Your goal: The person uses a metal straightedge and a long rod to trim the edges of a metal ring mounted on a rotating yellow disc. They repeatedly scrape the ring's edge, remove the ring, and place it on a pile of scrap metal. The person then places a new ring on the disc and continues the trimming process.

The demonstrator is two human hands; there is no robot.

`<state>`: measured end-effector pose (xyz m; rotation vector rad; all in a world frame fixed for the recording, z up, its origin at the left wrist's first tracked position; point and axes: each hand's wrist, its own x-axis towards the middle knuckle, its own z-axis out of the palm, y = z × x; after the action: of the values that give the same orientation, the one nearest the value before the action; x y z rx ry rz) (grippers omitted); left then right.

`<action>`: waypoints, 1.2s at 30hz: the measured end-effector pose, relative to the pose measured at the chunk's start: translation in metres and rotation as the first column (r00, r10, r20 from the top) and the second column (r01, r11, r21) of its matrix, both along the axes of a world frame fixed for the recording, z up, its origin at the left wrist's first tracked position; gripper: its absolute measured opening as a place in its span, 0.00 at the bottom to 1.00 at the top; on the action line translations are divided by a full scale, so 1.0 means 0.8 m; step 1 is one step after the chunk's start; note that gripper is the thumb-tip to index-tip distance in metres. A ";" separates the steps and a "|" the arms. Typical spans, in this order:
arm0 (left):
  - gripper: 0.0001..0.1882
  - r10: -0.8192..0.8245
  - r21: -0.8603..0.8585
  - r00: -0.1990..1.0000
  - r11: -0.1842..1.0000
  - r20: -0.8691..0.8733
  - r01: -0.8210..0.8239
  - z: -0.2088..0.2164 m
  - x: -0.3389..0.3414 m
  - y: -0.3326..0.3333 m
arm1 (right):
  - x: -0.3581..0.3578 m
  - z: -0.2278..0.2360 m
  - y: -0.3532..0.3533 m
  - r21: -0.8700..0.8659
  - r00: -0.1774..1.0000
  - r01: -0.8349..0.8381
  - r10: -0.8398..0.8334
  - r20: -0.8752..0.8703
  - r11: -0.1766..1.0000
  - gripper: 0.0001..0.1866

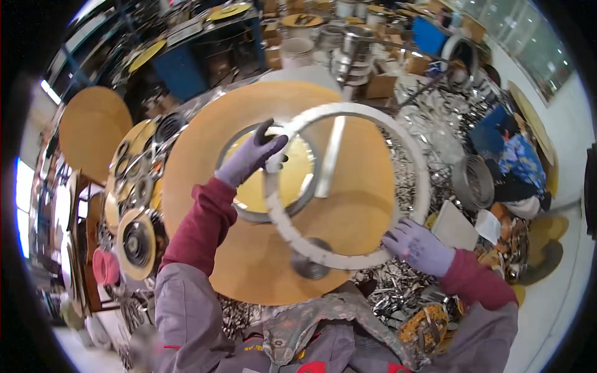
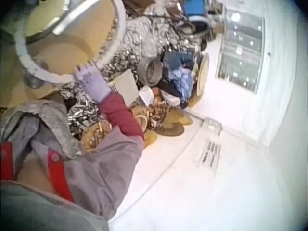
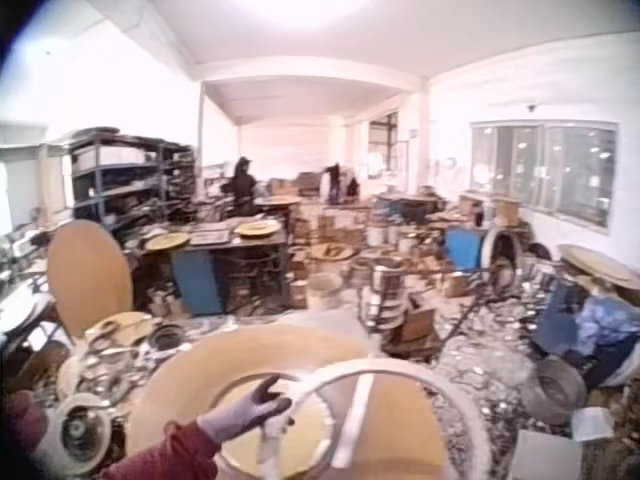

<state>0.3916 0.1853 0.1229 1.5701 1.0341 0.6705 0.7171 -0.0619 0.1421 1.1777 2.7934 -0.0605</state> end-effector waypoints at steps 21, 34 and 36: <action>0.30 0.467 0.373 0.689 0.879 -0.555 -0.296 -0.215 -0.196 0.143 | -0.147 -0.179 0.267 -0.080 0.971 -0.195 0.180 -0.160 0.978 0.13; 0.29 0.252 0.365 0.636 0.929 -0.729 0.050 -0.170 -0.173 0.178 | -0.081 -0.164 0.370 -0.362 0.716 0.008 -0.258 -0.649 0.932 0.20; 0.29 0.247 0.380 0.662 0.923 -0.708 0.062 -0.169 -0.168 0.186 | -0.045 -0.193 0.434 -0.134 0.643 0.454 -0.428 -0.635 0.881 0.23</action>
<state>0.2569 0.3343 -0.0126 2.2350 1.6806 0.2638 0.6815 0.2854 -0.0119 2.2000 2.9311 -0.5722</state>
